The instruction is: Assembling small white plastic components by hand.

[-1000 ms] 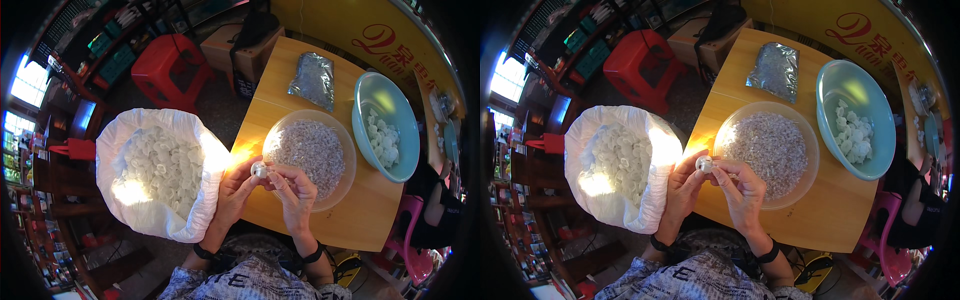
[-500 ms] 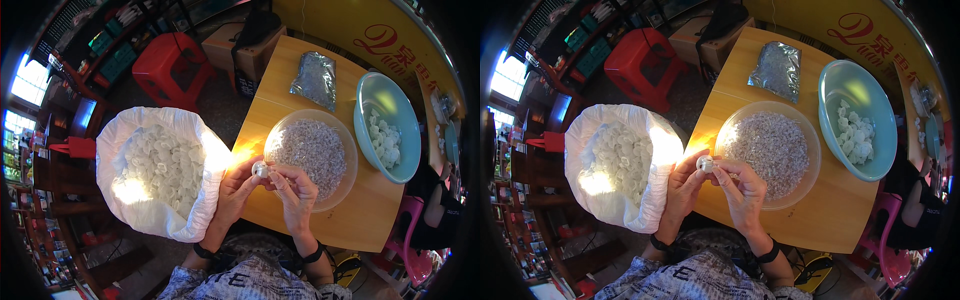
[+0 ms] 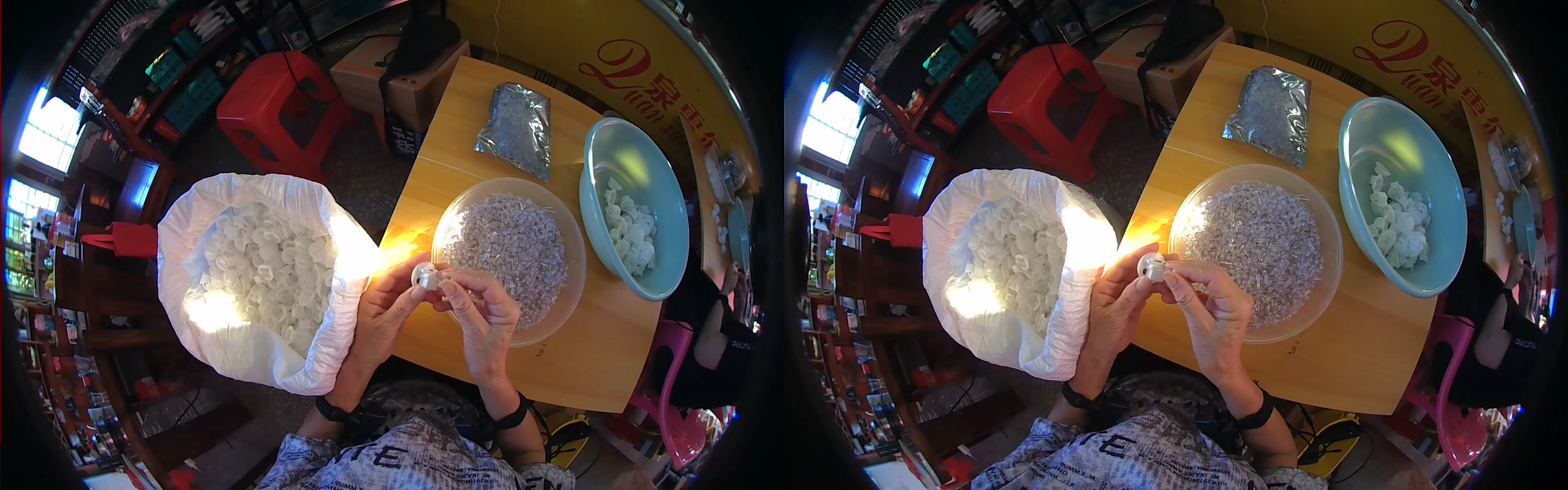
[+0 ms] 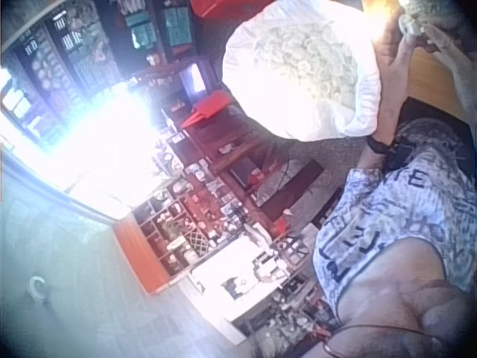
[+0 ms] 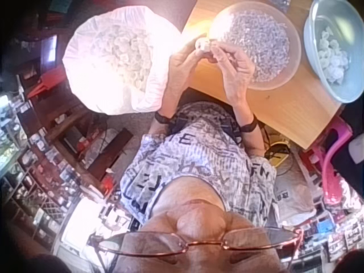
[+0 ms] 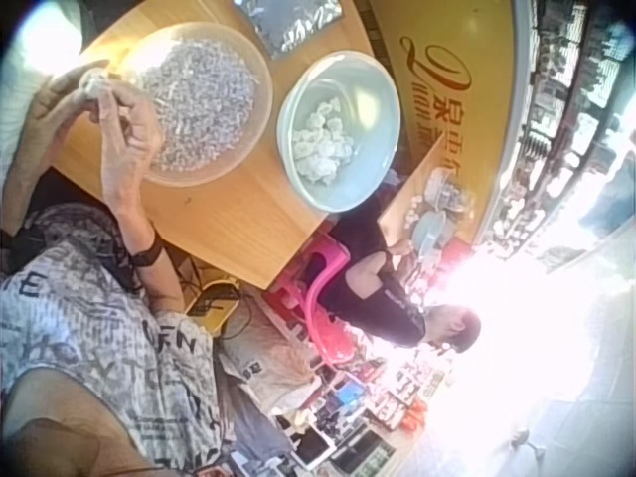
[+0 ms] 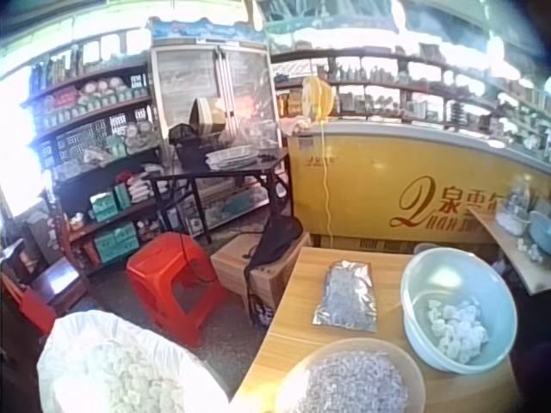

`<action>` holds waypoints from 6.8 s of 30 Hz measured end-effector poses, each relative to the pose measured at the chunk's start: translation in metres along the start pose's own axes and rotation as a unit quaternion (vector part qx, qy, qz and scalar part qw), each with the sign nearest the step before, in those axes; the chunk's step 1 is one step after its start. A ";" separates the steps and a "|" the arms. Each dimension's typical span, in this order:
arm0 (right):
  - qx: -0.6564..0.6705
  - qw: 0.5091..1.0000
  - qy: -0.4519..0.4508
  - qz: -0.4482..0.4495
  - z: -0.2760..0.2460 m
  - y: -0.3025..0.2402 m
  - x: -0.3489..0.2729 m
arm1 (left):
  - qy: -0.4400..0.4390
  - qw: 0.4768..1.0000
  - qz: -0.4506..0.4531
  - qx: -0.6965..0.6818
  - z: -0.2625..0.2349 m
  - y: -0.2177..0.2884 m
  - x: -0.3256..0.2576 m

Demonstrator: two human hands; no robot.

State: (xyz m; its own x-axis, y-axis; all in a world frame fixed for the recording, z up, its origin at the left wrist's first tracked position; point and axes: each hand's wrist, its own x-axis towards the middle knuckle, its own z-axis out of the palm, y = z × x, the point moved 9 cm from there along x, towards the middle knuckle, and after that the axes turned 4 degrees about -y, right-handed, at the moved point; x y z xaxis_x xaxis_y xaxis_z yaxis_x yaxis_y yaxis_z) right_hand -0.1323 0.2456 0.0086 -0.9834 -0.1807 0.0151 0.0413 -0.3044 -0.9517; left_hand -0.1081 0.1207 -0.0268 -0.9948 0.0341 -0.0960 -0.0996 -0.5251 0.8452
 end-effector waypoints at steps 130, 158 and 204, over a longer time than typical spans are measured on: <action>-0.019 0.999 -0.009 0.049 -0.022 0.001 -0.018 | -0.075 0.973 0.080 0.204 0.026 0.020 -0.003; -0.545 0.830 -0.078 -0.087 -0.062 -0.091 0.029 | 0.178 0.564 0.103 0.800 -0.203 0.129 -0.046; -0.086 0.971 -0.123 0.185 -0.053 -0.014 0.018 | -0.022 0.985 -0.072 0.156 0.036 -0.002 0.003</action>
State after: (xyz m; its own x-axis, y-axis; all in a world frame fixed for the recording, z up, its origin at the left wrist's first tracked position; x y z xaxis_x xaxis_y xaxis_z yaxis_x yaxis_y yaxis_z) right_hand -0.1600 0.2965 0.0055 -0.8342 -0.4722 -0.2850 0.3330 -0.0193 -0.9427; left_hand -0.1122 0.1524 -0.0094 -0.9692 0.1300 -0.2091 -0.2343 -0.2262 0.9455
